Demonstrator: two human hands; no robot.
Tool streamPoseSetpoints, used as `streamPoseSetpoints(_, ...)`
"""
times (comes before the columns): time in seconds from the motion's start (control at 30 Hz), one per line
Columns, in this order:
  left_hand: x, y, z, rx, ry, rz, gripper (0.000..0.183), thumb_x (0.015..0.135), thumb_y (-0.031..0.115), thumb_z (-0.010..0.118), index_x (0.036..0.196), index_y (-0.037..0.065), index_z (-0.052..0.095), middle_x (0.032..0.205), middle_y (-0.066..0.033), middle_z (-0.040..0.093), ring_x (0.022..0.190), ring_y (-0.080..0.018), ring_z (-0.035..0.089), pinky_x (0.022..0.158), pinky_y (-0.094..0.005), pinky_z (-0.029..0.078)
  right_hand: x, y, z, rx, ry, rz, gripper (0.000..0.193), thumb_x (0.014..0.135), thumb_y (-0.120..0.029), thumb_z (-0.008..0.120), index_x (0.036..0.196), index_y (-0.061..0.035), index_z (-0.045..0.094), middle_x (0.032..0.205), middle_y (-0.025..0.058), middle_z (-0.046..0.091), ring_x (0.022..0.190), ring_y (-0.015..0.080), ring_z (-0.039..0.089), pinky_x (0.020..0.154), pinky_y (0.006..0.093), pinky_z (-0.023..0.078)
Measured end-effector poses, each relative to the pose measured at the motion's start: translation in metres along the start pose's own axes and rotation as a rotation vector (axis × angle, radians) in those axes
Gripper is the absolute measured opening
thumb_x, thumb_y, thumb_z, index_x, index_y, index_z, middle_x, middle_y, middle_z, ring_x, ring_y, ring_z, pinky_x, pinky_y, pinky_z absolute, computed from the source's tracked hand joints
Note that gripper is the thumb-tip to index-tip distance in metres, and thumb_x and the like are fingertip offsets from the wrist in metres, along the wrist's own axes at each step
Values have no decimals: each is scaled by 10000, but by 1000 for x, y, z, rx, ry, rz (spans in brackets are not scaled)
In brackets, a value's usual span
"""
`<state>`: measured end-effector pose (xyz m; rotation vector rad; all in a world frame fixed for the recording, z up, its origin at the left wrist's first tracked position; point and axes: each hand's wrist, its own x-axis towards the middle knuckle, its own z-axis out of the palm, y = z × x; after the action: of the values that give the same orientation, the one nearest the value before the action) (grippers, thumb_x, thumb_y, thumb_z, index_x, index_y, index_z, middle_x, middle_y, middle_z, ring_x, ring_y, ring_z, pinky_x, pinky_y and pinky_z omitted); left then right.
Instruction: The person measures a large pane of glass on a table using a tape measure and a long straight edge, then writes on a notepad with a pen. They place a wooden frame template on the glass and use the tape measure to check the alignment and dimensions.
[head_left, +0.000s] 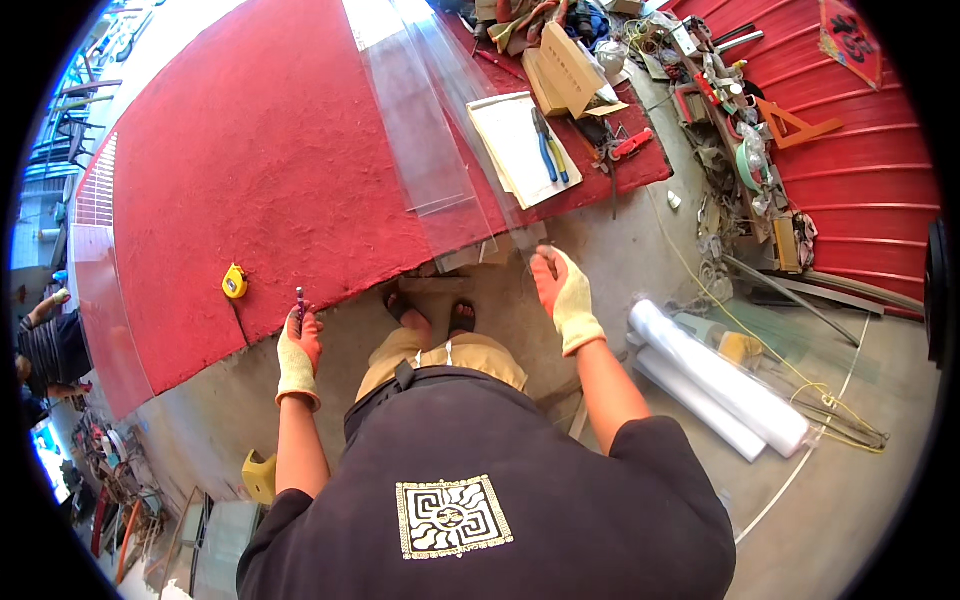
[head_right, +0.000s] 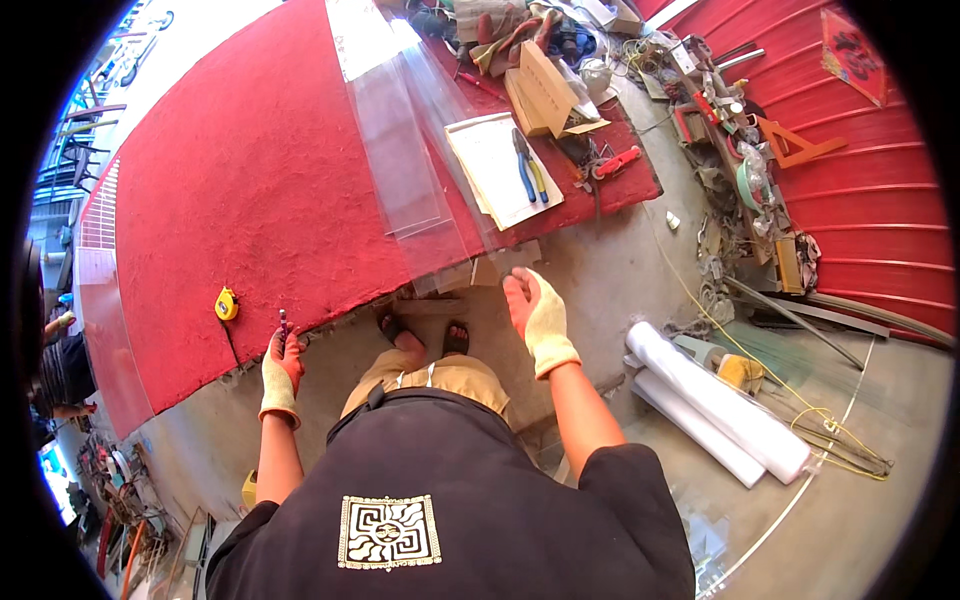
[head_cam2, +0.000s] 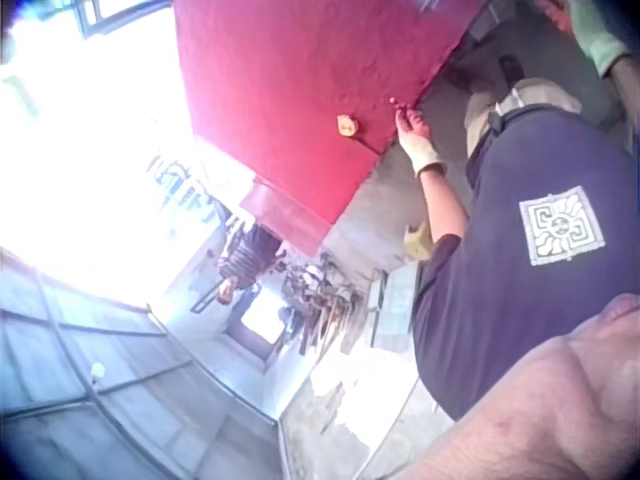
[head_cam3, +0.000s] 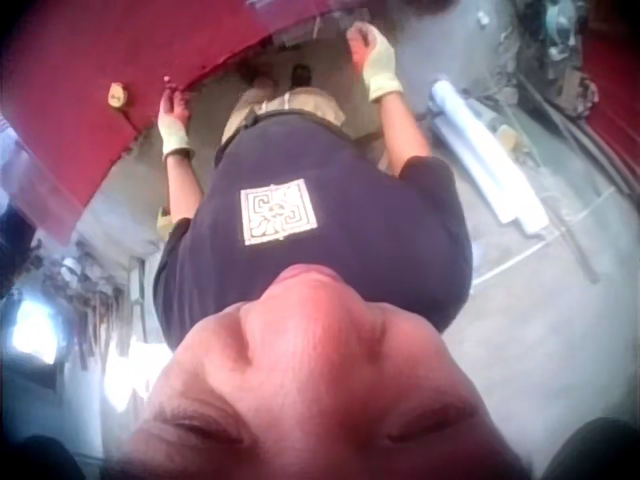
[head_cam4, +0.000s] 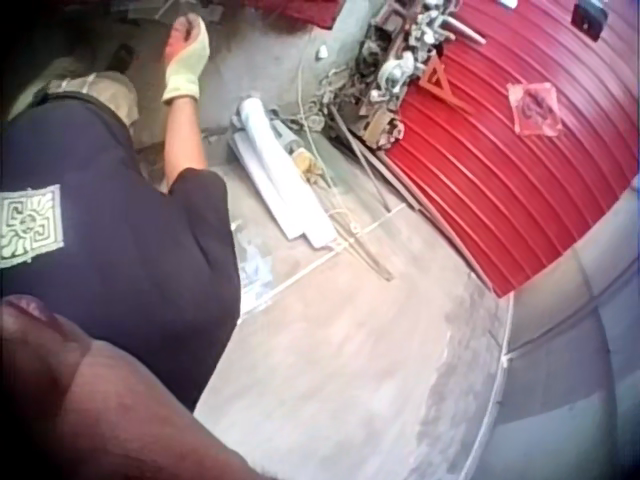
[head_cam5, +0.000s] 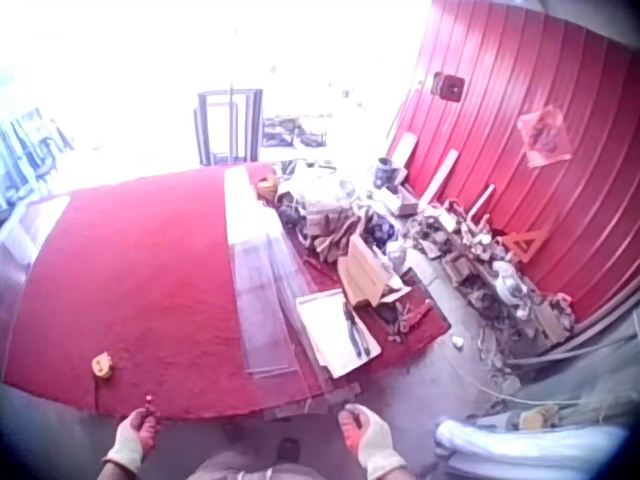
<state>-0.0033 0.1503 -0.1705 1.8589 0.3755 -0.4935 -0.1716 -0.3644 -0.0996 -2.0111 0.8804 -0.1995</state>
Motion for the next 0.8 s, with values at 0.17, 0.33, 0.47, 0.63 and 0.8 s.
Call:
streamPoseSetpoints(0.17, 20, 22, 11, 226, 23, 56, 301, 1176, 260, 693, 1421, 95, 750, 976, -63, 786, 832, -153, 694, 799, -339, 588, 23, -25, 29, 77, -28, 10, 484, 1125, -334, 767, 1470, 4, 735, 1140, 116, 838, 997, 200, 791, 953, 368, 635)
streamPoseSetpoints(0.33, 66, 52, 50, 481, 102, 373, 345, 1108, 238, 730, 1416, 82, 743, 1150, -246, 822, 1063, -447, 812, 917, -487, 631, 47, -35, 23, -95, 172, -99, 393, 1118, -301, 782, 1410, -37, 776, 1173, 139, 846, 1012, 212, 807, 960, 370, 639)
streamPoseSetpoints(0.47, 102, 77, 76, 665, 90, 433, 382, 1082, 228, 731, 1438, 88, 744, 1259, -209, 815, 1162, -428, 794, 990, -492, 624, 68, -40, -7, -108, 273, -1, 380, 1130, -344, 767, 1322, -18, 797, 1175, 150, 856, 1088, 218, 812, 1002, 379, 626)
streamPoseSetpoints(0.63, 125, 97, 106, 724, 171, 437, 401, 1062, 217, 733, 1446, 102, 743, 1338, -177, 789, 1216, -418, 767, 1043, -493, 613, 101, -51, -23, -179, 254, 10, 413, 1138, -410, 758, 1227, -8, 800, 1022, 84, 831, 923, 173, 740, 909, 358, 607)
streamPoseSetpoints(0.8, 131, 100, 141, 724, 409, 552, 369, 1008, 184, 762, 1372, 128, 778, 1285, -154, 753, 1156, -411, 735, 997, -507, 603, 186, -72, -7, -228, 169, -250, 384, 1097, -405, 757, 1139, -26, 808, 1033, 229, 816, 986, 413, 804, 900, 464, 626)
